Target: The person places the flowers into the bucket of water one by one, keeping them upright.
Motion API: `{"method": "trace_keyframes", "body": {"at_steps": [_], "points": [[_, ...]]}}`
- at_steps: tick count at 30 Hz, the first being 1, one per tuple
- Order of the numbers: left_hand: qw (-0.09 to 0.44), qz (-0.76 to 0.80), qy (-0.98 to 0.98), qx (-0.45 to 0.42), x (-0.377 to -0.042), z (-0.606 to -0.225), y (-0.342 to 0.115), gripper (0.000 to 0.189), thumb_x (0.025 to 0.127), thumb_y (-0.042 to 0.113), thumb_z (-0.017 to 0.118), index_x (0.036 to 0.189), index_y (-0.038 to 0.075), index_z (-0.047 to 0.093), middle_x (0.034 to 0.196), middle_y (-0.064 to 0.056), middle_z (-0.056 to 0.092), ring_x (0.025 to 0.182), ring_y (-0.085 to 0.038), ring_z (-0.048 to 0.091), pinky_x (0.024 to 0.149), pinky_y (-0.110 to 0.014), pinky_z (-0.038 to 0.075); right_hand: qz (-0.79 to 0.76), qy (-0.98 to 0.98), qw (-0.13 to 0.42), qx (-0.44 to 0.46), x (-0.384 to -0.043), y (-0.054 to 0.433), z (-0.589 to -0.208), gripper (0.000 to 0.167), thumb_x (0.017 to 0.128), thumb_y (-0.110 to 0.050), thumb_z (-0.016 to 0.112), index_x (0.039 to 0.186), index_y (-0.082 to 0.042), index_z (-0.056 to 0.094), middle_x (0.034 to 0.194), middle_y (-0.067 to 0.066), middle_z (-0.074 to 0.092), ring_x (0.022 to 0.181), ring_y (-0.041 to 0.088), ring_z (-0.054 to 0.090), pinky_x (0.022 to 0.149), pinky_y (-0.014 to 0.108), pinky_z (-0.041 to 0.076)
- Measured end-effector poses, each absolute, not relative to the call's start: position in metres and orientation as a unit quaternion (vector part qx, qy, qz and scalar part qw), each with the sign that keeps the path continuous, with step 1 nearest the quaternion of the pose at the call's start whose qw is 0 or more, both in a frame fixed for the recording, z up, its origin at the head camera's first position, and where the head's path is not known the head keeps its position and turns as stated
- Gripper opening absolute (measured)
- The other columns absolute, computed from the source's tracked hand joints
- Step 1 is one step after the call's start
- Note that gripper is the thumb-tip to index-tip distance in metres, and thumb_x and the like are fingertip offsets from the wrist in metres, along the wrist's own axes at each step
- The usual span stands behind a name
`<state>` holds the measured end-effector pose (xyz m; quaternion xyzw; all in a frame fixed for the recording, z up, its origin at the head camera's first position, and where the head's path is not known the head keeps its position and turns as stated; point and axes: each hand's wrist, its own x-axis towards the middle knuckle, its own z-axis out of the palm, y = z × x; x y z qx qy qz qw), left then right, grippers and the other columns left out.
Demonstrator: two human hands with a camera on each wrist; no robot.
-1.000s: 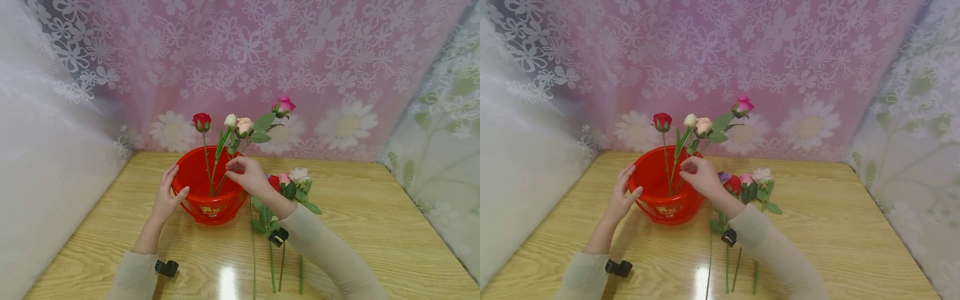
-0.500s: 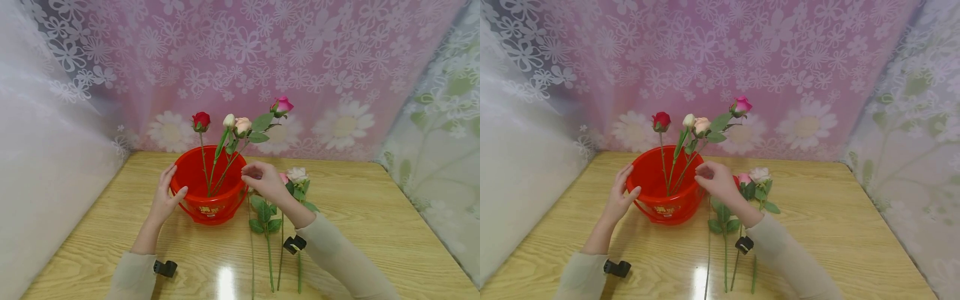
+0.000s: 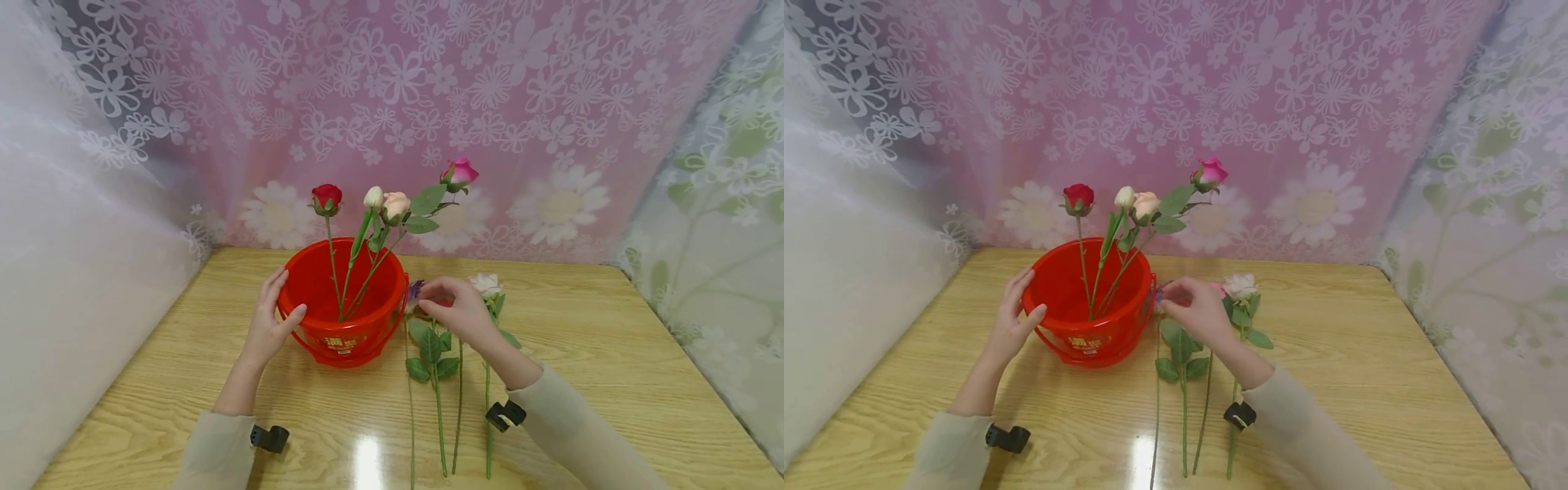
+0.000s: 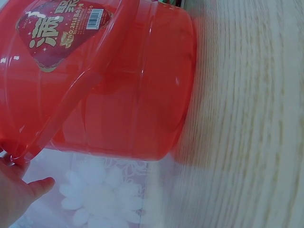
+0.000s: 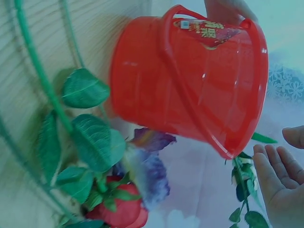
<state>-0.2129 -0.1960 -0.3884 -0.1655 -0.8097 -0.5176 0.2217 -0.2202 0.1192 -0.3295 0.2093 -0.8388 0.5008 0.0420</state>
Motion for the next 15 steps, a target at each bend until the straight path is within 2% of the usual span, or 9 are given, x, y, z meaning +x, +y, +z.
{"method": "trace_keyframes", "body": {"at_steps": [5,15], "points": [[0.222,-0.517,-0.810,-0.166,-0.213,-0.389,-0.196,0.063,0.082,0.015,0.059,0.134,-0.005,0.030,0.141,-0.012,0.021,0.123,-0.032,0.029,0.092,-0.053,0.032,0.501,-0.842,0.036,0.195,-0.220,0.132,-0.339,0.015,0.081,-0.009,0.063,0.094,-0.003,0.063,0.089,0.008,0.063,0.076,0.019,0.059,0.062,0.029,0.049],[0.220,-0.518,-0.810,-0.164,-0.214,-0.389,-0.196,0.063,0.081,0.013,0.058,0.135,-0.004,0.030,0.141,-0.012,0.021,0.122,-0.032,0.029,0.092,-0.052,0.033,0.515,-0.842,0.030,0.161,-0.211,0.158,-0.353,0.020,0.081,-0.008,0.063,0.097,0.003,0.061,0.093,0.013,0.062,0.082,0.023,0.060,0.064,0.026,0.049]]}}
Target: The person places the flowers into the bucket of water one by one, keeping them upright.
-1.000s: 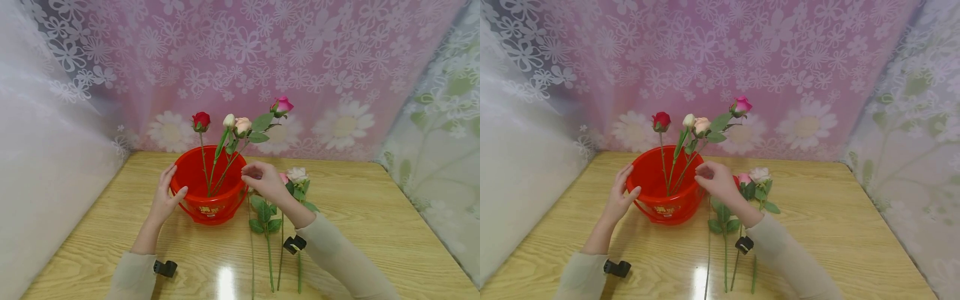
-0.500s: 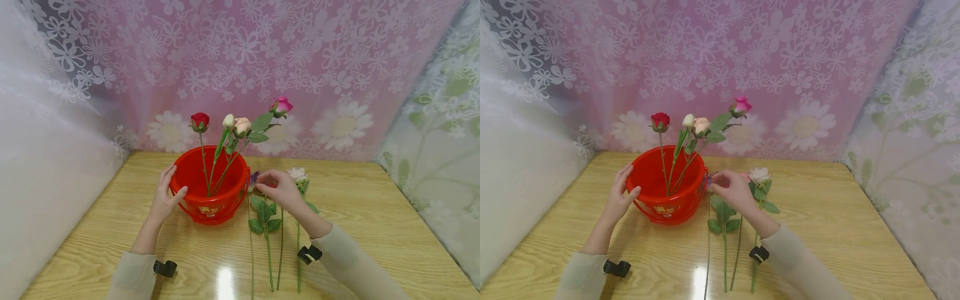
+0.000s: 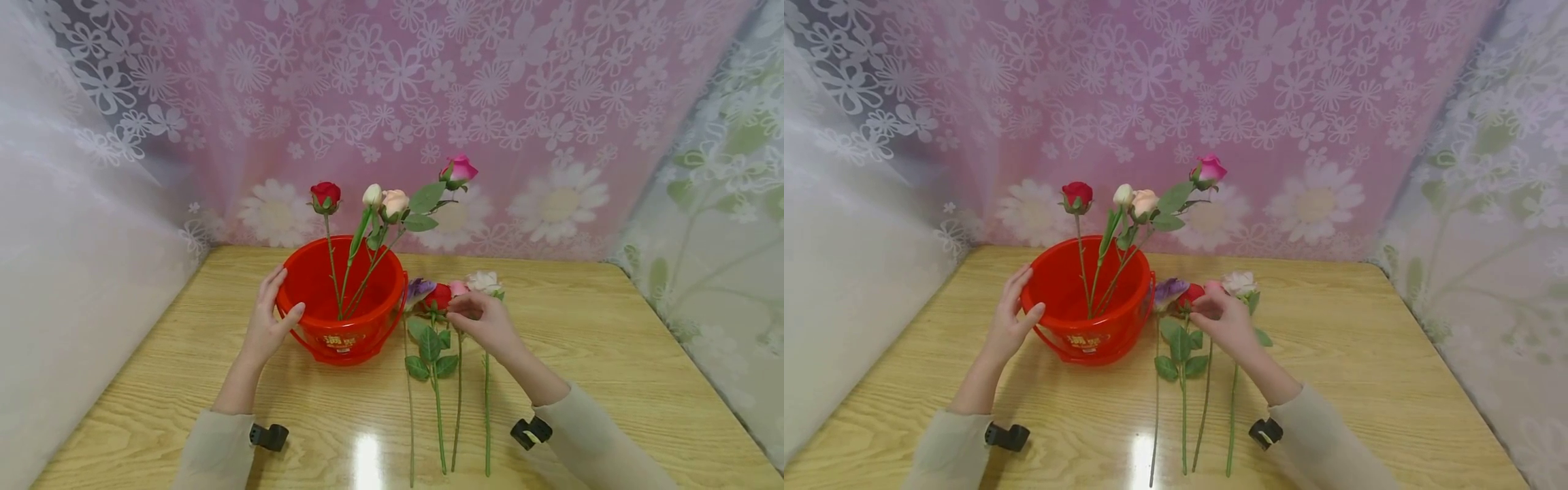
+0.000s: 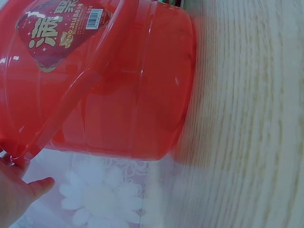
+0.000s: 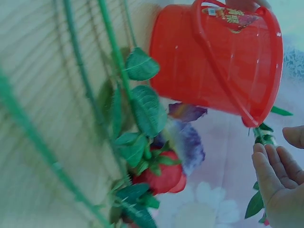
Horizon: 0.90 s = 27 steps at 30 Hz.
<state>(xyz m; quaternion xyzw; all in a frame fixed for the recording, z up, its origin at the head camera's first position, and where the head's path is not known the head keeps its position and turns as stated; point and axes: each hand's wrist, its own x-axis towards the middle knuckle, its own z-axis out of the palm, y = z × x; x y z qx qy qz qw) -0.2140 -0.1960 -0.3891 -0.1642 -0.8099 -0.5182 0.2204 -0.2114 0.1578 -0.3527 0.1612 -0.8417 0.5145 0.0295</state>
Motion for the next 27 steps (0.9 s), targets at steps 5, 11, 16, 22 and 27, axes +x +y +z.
{"method": "trace_keyframes", "body": {"at_steps": [5,11,16,22,27], "points": [[0.219,-0.516,-0.812,-0.161,-0.212,-0.385,-0.195,0.062,0.081,0.009,0.058,0.134,-0.005,0.030,0.141,-0.014,0.021,0.122,-0.033,0.029,0.092,-0.052,0.033,0.511,-0.849,0.020,0.135,-0.208,0.172,-0.361,0.024,0.082,-0.010,0.063,0.100,0.005,0.059,0.094,0.014,0.062,0.083,0.022,0.059,0.066,0.025,0.048],[0.214,-0.519,-0.812,-0.157,-0.197,-0.365,-0.185,0.060,0.080,0.003,0.056,0.131,-0.014,0.029,0.138,-0.025,0.021,0.120,-0.041,0.028,0.091,-0.057,0.030,0.496,-0.861,0.013,0.113,-0.204,0.191,-0.368,0.023,0.083,-0.008,0.061,0.101,0.006,0.058,0.094,0.014,0.061,0.081,0.020,0.058,0.067,0.025,0.048],[0.212,-0.517,-0.816,-0.151,-0.191,-0.357,-0.181,0.059,0.079,-0.001,0.054,0.130,-0.016,0.028,0.137,-0.028,0.020,0.120,-0.042,0.027,0.092,-0.056,0.030,0.484,-0.869,0.010,0.101,-0.201,0.208,-0.376,0.024,0.083,-0.009,0.060,0.101,0.007,0.058,0.093,0.015,0.061,0.081,0.021,0.058,0.067,0.026,0.048],[0.213,-0.516,-0.815,-0.154,-0.192,-0.360,-0.182,0.060,0.078,-0.001,0.055,0.129,-0.016,0.028,0.137,-0.028,0.020,0.120,-0.043,0.027,0.091,-0.056,0.031,0.471,-0.878,-0.014,0.079,-0.196,0.226,-0.386,0.028,0.084,-0.012,0.059,0.103,0.009,0.057,0.094,0.015,0.061,0.084,0.022,0.058,0.069,0.030,0.049],[0.212,-0.517,-0.814,-0.158,-0.203,-0.373,-0.189,0.061,0.080,0.005,0.056,0.132,-0.012,0.029,0.139,-0.022,0.020,0.121,-0.039,0.028,0.092,-0.055,0.031,0.488,-0.870,-0.031,0.066,-0.195,0.233,-0.395,0.029,0.084,-0.010,0.060,0.103,0.011,0.055,0.091,0.014,0.061,0.083,0.023,0.058,0.069,0.033,0.050]]}}
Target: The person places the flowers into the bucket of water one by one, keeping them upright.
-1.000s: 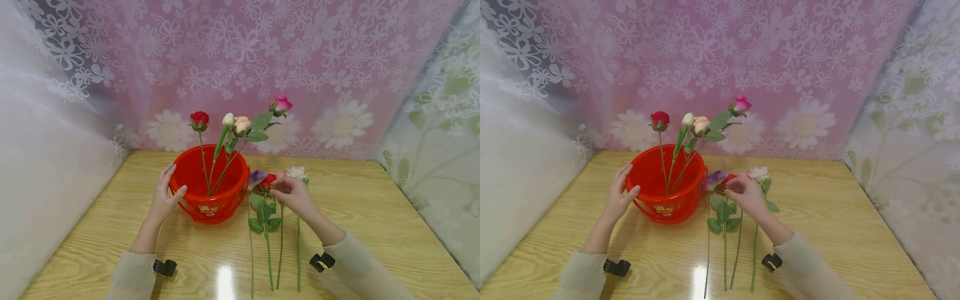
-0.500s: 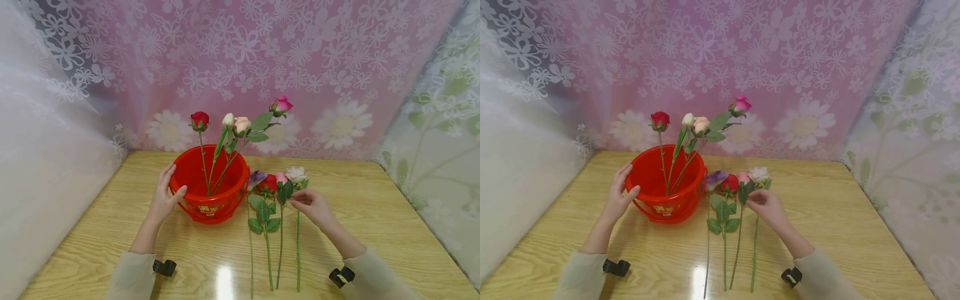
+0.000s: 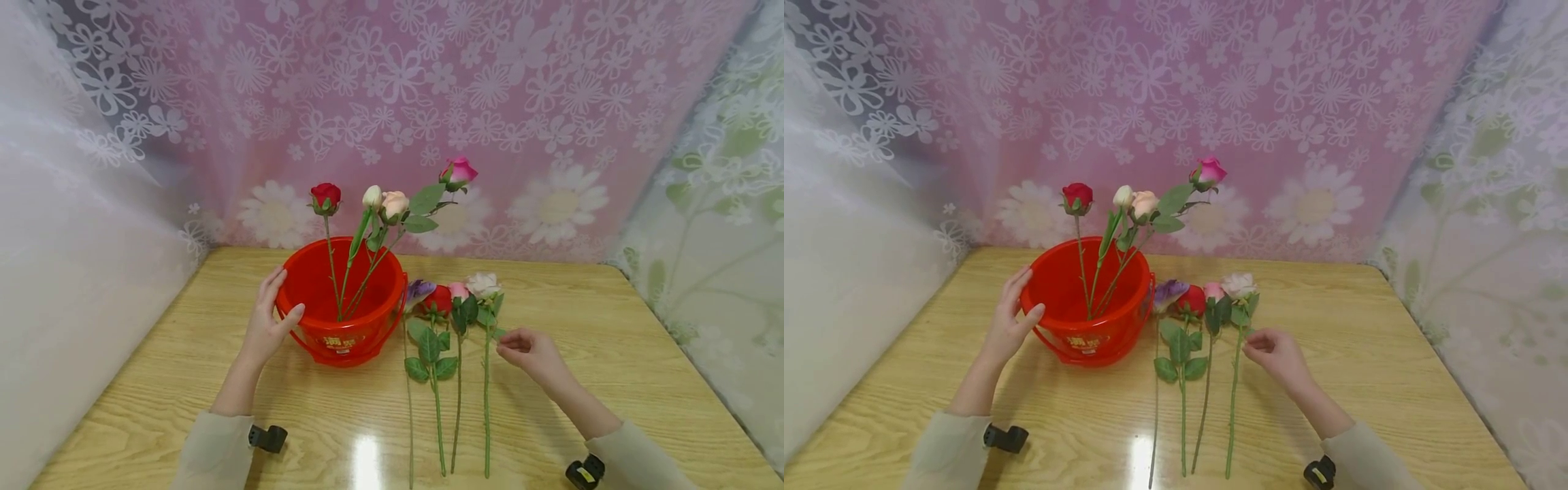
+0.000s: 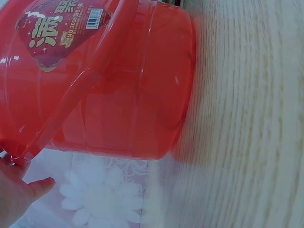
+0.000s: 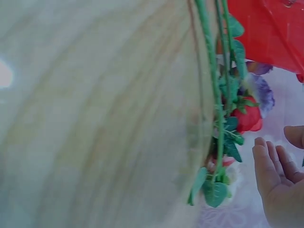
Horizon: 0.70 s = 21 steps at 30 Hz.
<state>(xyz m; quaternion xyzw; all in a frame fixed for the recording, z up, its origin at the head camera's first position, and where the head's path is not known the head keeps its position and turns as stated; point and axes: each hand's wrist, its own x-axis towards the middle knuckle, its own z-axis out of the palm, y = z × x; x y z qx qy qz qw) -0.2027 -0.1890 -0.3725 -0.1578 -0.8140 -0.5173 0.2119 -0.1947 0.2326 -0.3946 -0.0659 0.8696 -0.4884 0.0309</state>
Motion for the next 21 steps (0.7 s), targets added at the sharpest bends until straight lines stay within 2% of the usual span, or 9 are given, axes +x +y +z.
{"method": "trace_keyframes", "body": {"at_steps": [4,11,21], "points": [[0.210,-0.509,-0.821,-0.153,-0.211,-0.384,-0.196,0.063,0.081,0.010,0.059,0.134,-0.006,0.029,0.141,-0.015,0.020,0.122,-0.035,0.028,0.092,-0.052,0.032,-0.514,0.854,0.055,-0.058,-0.195,0.234,-0.402,0.032,0.083,-0.008,0.059,0.105,0.014,0.052,0.089,0.014,0.060,0.083,0.027,0.058,0.069,0.034,0.050],[0.216,-0.515,-0.814,-0.159,-0.213,-0.389,-0.197,0.063,0.081,0.014,0.058,0.135,-0.004,0.030,0.141,-0.011,0.021,0.123,-0.033,0.029,0.092,-0.052,0.032,-0.538,0.834,0.117,-0.032,-0.198,0.237,-0.415,0.039,0.086,-0.006,0.055,0.114,0.018,0.043,0.095,0.018,0.057,0.086,0.028,0.058,0.072,0.035,0.050],[0.212,-0.515,-0.815,-0.160,-0.211,-0.385,-0.195,0.063,0.082,0.012,0.058,0.135,-0.005,0.029,0.141,-0.013,0.020,0.122,-0.034,0.029,0.093,-0.052,0.032,-0.574,0.803,0.157,-0.016,-0.202,0.238,-0.428,0.043,0.084,-0.002,0.053,0.116,0.023,0.037,0.096,0.021,0.059,0.084,0.025,0.061,0.072,0.035,0.050]]}}
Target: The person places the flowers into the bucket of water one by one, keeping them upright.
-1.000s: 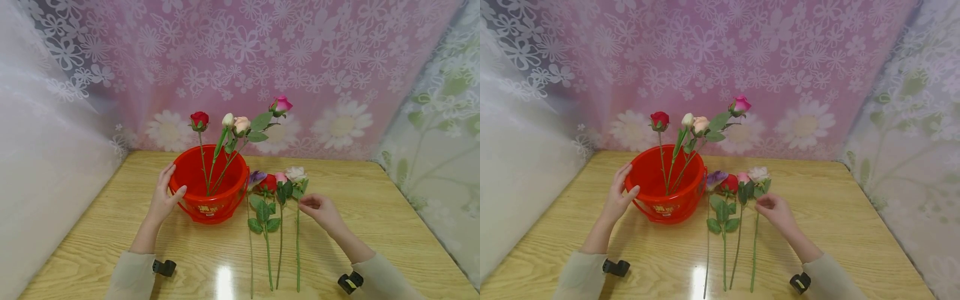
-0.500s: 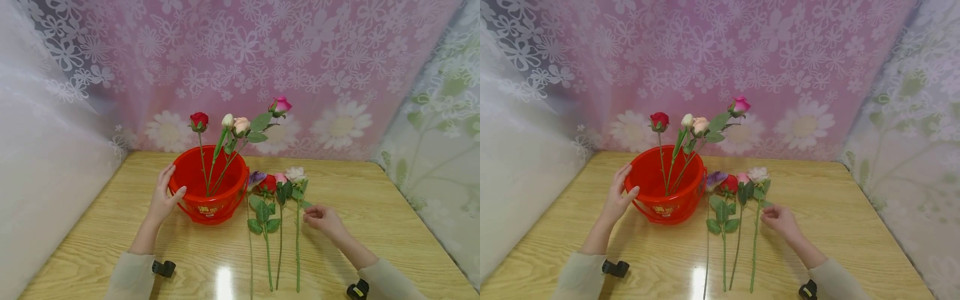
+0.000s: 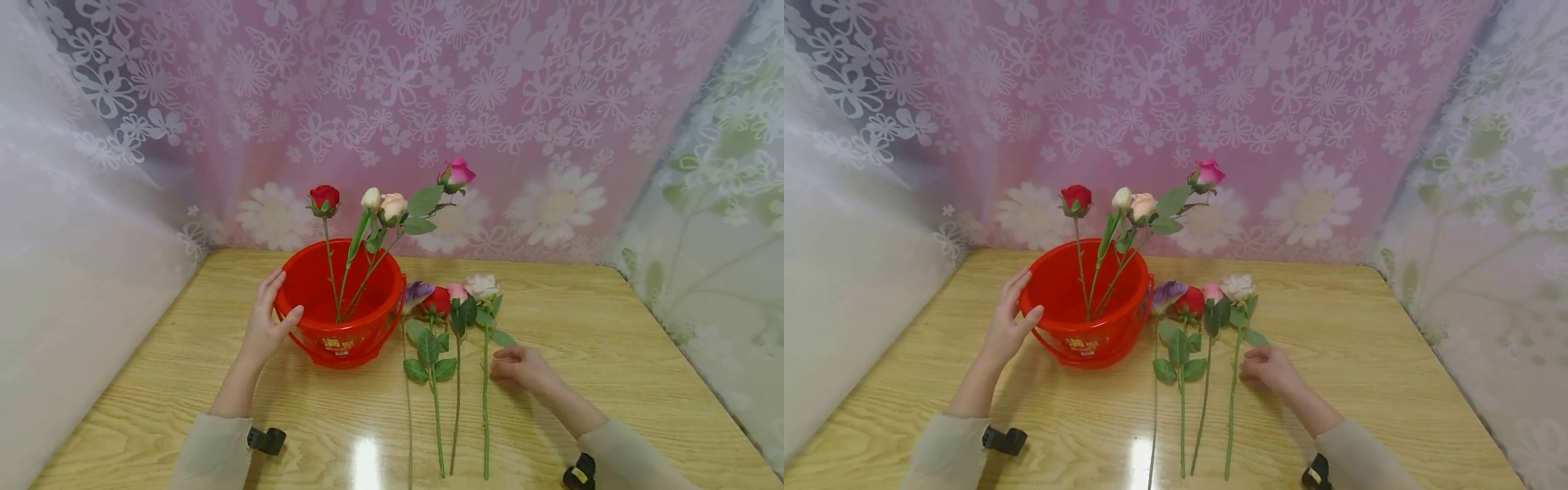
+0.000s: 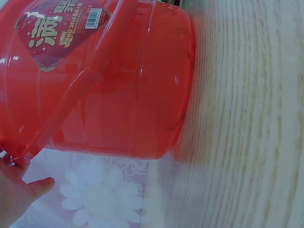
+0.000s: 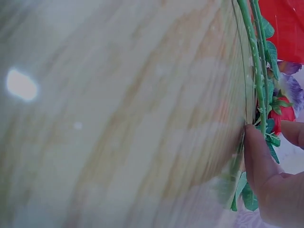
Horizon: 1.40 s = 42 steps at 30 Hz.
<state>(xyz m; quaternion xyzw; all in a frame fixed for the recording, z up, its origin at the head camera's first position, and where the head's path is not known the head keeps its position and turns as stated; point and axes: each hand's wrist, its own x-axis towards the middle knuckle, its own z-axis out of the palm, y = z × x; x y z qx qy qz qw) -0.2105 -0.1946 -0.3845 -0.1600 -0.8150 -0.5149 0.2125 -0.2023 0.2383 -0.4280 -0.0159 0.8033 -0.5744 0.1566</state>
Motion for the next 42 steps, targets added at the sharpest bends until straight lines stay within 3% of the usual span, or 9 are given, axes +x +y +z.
{"method": "trace_keyframes", "body": {"at_steps": [14,35,42], "points": [[0.217,-0.516,-0.812,-0.163,-0.215,-0.386,-0.197,0.064,0.082,0.016,0.058,0.135,-0.003,0.029,0.142,-0.011,0.020,0.122,-0.033,0.029,0.092,-0.053,0.032,-0.584,0.788,0.192,0.019,-0.210,0.233,-0.429,0.042,0.087,-0.004,0.051,0.119,0.020,0.037,0.089,0.012,0.060,0.076,0.019,0.061,0.065,0.031,0.052],[0.209,-0.517,-0.815,-0.158,-0.211,-0.386,-0.196,0.063,0.082,0.014,0.059,0.135,-0.004,0.029,0.141,-0.012,0.020,0.124,-0.033,0.027,0.093,-0.053,0.032,-0.603,0.774,0.187,0.051,-0.209,0.228,-0.435,0.038,0.084,-0.002,0.055,0.114,0.017,0.040,0.080,0.008,0.057,0.066,0.012,0.057,0.061,0.026,0.052],[0.205,-0.527,-0.809,-0.162,-0.197,-0.368,-0.187,0.061,0.081,0.005,0.056,0.132,-0.011,0.028,0.139,-0.021,0.019,0.122,-0.039,0.026,0.092,-0.055,0.031,-0.623,0.761,0.176,0.045,-0.207,0.232,-0.433,0.032,0.084,-0.001,0.053,0.108,0.016,0.043,0.082,0.008,0.057,0.065,0.011,0.058,0.060,0.024,0.051]]}}
